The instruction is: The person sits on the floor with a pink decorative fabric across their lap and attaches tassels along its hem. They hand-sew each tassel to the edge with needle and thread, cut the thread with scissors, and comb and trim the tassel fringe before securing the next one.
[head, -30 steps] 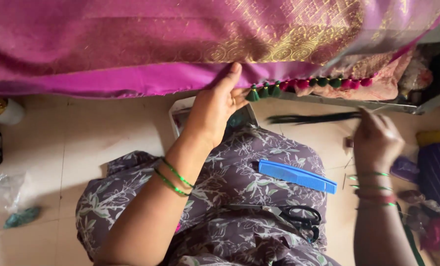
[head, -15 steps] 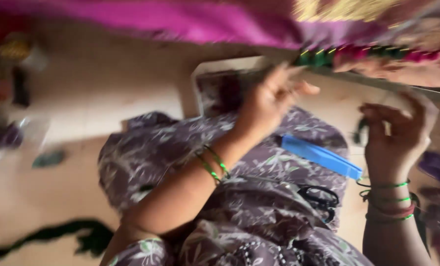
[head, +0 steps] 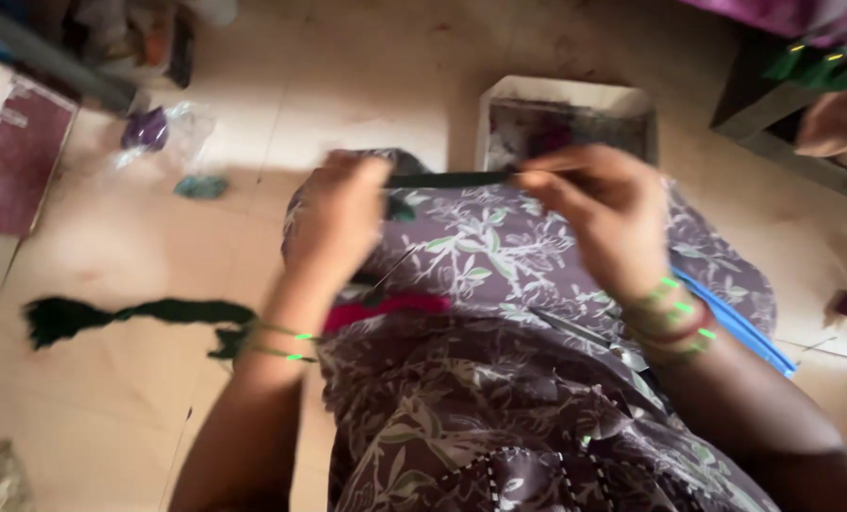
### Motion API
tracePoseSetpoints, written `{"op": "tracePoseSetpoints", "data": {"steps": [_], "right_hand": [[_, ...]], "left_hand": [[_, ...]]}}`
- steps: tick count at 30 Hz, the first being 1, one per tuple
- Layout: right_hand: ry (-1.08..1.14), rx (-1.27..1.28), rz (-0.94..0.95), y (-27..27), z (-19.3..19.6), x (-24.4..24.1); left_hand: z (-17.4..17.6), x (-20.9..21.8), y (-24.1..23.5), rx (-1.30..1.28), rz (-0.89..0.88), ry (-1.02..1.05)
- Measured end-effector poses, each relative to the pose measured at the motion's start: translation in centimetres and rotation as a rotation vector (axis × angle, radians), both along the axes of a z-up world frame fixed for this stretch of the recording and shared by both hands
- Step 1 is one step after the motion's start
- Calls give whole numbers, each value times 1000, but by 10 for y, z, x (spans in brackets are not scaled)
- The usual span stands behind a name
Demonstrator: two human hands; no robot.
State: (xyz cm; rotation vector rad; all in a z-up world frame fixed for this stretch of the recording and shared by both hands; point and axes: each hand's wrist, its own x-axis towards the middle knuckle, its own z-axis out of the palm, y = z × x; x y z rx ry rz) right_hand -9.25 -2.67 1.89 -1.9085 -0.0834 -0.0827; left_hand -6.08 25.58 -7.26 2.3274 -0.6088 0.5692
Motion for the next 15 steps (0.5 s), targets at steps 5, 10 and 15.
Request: {"op": "tracePoseSetpoints", "data": {"steps": [5, 10, 15], "right_hand": [[208, 363, 274, 44, -111, 31], [300, 40, 269, 38, -140, 10], [-415, -616, 609, 5, -137, -31]], "left_hand": [[-25, -47, 88, 289, 289, 150], [-41, -77, 77, 374, 501, 111], [-20, -56, 14, 28, 336, 111]]}}
